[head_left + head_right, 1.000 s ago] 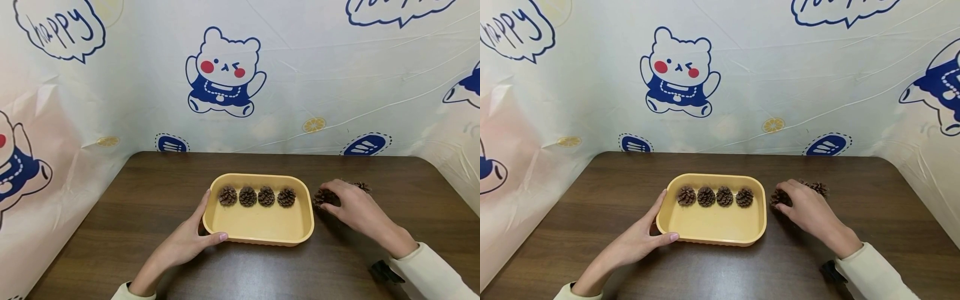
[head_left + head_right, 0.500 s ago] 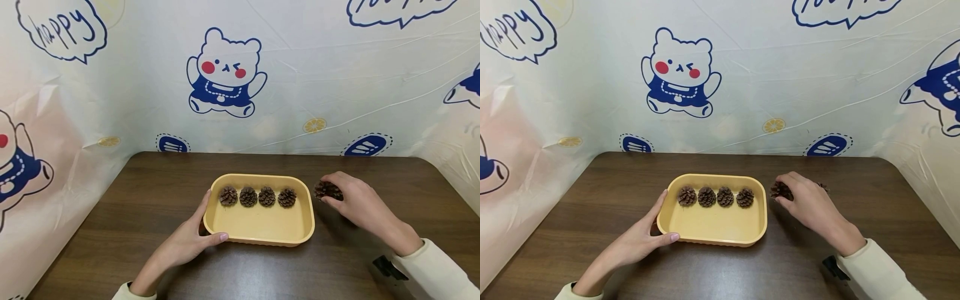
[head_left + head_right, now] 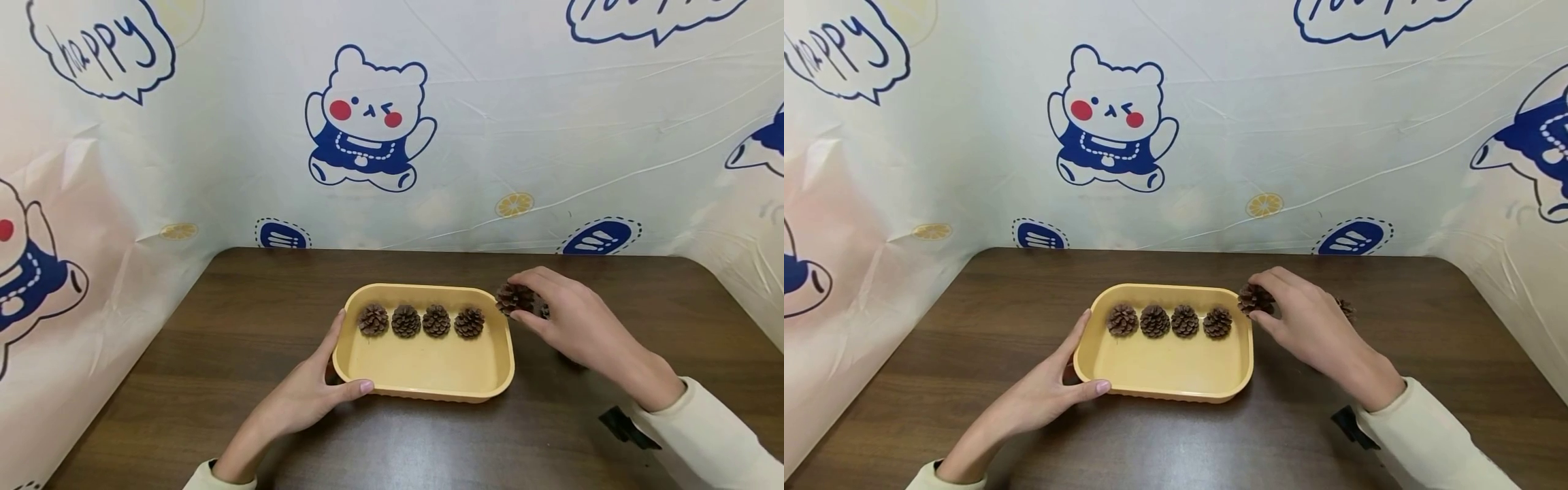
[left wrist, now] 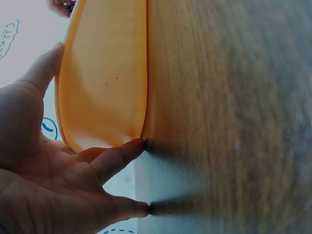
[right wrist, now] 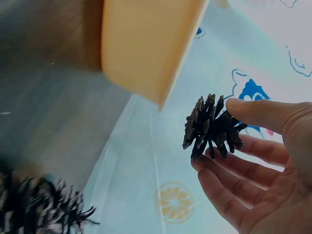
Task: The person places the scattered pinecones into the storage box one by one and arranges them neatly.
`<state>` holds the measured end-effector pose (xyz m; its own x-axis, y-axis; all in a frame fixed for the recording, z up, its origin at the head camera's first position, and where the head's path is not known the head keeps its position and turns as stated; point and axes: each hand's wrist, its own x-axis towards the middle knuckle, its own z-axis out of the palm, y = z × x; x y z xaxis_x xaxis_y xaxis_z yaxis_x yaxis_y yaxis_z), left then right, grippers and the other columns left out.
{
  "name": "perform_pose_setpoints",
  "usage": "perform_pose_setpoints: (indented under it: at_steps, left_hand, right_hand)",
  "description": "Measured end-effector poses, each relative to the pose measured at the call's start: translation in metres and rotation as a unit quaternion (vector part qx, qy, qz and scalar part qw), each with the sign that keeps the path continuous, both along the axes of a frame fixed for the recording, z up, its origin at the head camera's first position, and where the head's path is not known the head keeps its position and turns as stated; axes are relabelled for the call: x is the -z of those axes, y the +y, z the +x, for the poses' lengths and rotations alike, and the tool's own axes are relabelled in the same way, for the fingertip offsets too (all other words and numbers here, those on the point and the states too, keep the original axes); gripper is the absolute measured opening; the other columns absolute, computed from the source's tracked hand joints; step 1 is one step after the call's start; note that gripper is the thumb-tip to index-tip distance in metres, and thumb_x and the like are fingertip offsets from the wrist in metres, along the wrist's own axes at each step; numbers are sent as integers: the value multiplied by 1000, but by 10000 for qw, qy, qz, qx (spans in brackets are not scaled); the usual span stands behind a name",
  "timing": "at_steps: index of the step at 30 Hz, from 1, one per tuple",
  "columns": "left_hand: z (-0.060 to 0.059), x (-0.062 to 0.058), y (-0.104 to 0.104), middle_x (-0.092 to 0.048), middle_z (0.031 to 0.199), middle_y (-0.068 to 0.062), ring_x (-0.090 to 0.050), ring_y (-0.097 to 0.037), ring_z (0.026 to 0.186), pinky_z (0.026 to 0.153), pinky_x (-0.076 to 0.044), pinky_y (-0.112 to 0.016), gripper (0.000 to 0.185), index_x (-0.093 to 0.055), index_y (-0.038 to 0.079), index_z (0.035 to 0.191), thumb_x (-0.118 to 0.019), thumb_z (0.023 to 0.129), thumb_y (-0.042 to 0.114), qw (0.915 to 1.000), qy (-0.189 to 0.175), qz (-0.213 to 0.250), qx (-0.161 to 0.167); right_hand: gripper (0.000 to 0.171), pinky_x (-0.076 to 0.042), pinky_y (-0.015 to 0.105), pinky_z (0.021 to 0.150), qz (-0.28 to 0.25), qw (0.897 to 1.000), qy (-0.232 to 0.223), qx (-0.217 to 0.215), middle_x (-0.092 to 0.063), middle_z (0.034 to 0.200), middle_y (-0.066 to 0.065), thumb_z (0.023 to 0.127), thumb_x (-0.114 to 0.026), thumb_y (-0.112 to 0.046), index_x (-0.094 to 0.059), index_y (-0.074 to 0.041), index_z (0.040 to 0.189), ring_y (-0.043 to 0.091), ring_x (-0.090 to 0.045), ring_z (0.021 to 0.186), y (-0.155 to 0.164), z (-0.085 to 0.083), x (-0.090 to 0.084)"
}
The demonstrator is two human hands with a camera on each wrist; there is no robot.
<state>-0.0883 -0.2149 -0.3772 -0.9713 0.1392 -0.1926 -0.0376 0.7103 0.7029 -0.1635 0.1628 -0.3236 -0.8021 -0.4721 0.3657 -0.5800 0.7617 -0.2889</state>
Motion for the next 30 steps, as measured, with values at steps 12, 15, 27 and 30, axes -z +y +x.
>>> perform_pose_setpoints:
  at_steps: [12, 15, 27, 30]
  left_hand:
    - [0, 1, 0, -27, 172, -14, -46, -44, 146, 115, -39, -66, 115, 2, 42, 168, -79, 88, 59, 10000, 20, 0, -3]
    - [0, 1, 0, -27, 172, -14, -46, -44, 146, 115, -39, -66, 115, 2, 42, 168, -78, 88, 60, 10000, 7, -19, -9]
    - [0, 1, 0, -29, 172, -14, -47, -42, 145, 114, -40, -65, 115, 2, 42, 168, -79, 88, 59, 10000, 17, 3, -24]
    - [0, 1, 0, -29, 172, -13, -47, -42, 145, 115, -40, -65, 115, 2, 42, 168, -79, 88, 59, 10000, 18, 6, -24]
  right_hand:
    - [38, -58, 52, 96, -356, 9982, 49, -477, -73, 124, 12, 90, -82, -7, -69, -2, 126, 31, -71, 113, -27, 6, -12]
    - [39, -58, 51, 95, -436, 9971, 9, -626, -72, 124, 12, 90, -82, -6, -69, -1, 126, 30, -71, 113, -33, 7, -12]
    - [41, -60, 45, 94, -730, 9931, -57, -912, -72, 125, 11, 90, -82, -7, -68, -1, 128, 28, -71, 112, -59, 19, -2]
    - [42, -59, 45, 97, -862, 9913, -38, -995, -72, 125, 11, 88, -83, -6, -68, -1, 127, 28, -70, 115, -66, 22, 3]
